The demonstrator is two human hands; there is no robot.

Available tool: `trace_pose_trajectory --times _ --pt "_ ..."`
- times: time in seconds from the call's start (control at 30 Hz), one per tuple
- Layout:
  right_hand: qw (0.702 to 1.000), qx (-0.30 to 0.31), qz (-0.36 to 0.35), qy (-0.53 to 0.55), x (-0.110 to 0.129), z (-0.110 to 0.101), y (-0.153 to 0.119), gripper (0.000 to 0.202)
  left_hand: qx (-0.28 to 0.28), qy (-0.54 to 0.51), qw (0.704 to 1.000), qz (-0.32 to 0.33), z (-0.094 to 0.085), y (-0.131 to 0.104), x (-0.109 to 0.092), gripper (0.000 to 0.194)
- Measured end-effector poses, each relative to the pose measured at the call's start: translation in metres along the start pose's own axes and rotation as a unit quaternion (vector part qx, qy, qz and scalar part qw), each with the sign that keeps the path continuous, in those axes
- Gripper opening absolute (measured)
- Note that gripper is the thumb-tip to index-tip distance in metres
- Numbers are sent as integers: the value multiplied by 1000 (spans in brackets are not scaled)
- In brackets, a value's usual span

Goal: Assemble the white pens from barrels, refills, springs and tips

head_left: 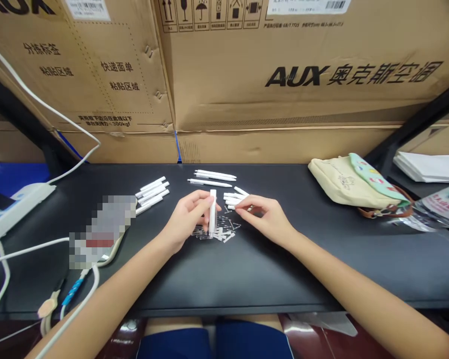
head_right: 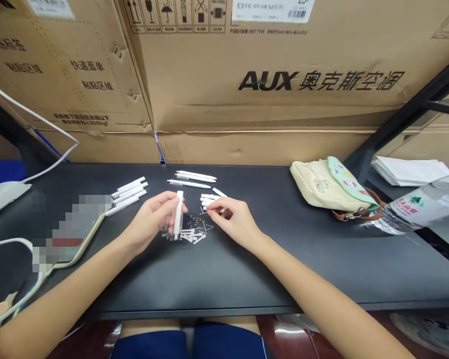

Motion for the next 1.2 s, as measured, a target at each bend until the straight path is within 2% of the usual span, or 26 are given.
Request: trace_pose_trajectory --times 0.13,0.2,0.53,0.77,0.97,1.2 --pt "994 84 -14 -73 2 8 -1 11 -13 -17 1000 3 -3 -1 -1 26" --pt "992 101 -4 -81 0 10 -1 11 -15 -15 1000 5 -2 -1 -1 27" --pt "986 129 6 -109 -5 13 0 12 -29 13 1000 2 -3 -1 -2 30" --pt "988 99 -22 -118 2 13 -2 13 -50 24 998 12 -6 -1 -5 29" --pt "985 79 -67 -139 4 17 5 11 -87 44 993 61 -18 2 -4 34" --pt "956 176 -90 -217 17 42 32 10 -136 11 985 108 -29 1 -8 32"
Point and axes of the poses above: each hand's wrist, its own y-axis towards the middle knuckle, its own z-axis out of the palm, x = y × z, the point moved 6 cm from there along y, towards the middle knuckle, and after that the axes turned 6 degrees about x, right-handed, at the moved point
